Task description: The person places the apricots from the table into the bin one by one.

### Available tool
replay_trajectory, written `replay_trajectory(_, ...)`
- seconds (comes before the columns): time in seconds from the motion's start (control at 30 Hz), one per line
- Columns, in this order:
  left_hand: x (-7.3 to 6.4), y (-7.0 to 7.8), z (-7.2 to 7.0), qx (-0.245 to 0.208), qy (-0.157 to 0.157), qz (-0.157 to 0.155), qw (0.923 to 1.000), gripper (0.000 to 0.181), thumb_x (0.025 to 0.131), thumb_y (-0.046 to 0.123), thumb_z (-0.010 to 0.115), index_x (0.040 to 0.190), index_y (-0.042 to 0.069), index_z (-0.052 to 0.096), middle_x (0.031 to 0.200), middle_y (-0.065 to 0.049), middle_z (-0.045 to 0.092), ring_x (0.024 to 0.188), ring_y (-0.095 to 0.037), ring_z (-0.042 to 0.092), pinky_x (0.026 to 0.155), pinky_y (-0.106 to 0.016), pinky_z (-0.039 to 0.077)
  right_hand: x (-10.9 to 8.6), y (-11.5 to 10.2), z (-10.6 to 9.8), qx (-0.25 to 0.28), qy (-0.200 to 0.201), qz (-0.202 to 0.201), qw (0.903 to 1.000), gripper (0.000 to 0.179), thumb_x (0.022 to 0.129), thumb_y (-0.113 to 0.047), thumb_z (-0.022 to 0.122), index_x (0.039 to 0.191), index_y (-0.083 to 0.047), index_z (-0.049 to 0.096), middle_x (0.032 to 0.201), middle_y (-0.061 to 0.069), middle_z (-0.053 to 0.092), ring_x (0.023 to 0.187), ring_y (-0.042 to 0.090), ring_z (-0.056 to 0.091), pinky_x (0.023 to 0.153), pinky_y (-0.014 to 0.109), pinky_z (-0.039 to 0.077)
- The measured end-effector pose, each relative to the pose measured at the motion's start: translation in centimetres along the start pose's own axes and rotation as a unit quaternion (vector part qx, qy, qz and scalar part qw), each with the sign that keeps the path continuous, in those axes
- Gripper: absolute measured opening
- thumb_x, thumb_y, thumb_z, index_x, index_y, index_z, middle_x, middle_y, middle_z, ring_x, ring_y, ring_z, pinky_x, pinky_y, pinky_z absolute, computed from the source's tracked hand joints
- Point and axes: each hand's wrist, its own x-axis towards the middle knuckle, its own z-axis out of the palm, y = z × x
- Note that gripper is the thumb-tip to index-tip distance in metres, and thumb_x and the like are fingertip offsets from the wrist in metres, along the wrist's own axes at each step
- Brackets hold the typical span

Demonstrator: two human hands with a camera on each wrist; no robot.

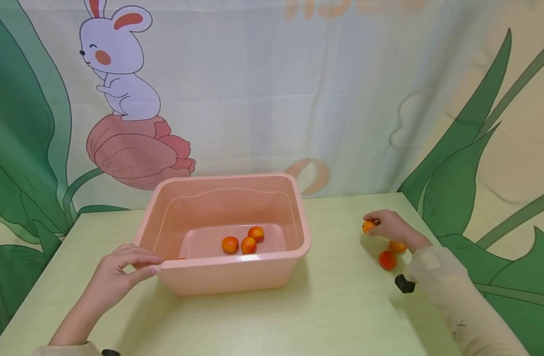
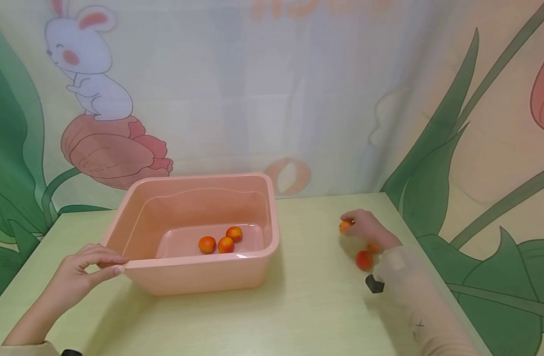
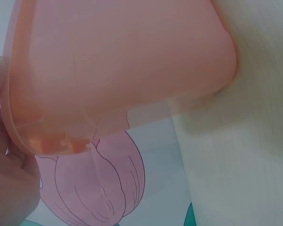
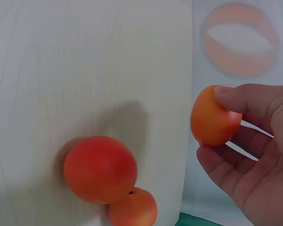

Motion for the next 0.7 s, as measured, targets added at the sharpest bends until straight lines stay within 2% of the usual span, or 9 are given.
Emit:
replay_trajectory(0.23, -0.1, -0.1, 0.1, 0.002, 0.002, 0.002, 1.0000, 0.016, 0.067, 0.006, 0.074, 0.081, 0.013, 0.071, 0.080, 0.019, 0.059, 0.076, 0.007, 0.047, 0.064, -0.011, 0.039, 0.0, -0.9, -0.3, 0.001, 0.012, -0.025, 0.9996, 0.042, 0.081, -0.012, 0.061, 0.118, 0.003, 0.051, 0.112, 0.020, 0.055, 0.090, 0.025, 0.051, 0.084, 0.041, 0.045)
replay_trajectory(0.7, 0.0, -0.3, 0.1, 0.001, 0.002, 0.005, 1.0000, 0.017, 0.067, 0.006, 0.074, 0.082, 0.012, 0.071, 0.080, 0.020, 0.059, 0.077, 0.007, 0.047, 0.064, -0.010, 0.040, -0.8, -4.5, -1.9, -0.014, 0.045, -0.087, 0.9951, 0.037, 0.079, -0.009, 0.062, 0.113, 0.003, 0.053, 0.101, 0.016, 0.057, 0.085, 0.023, 0.050, 0.075, 0.034, 0.047)
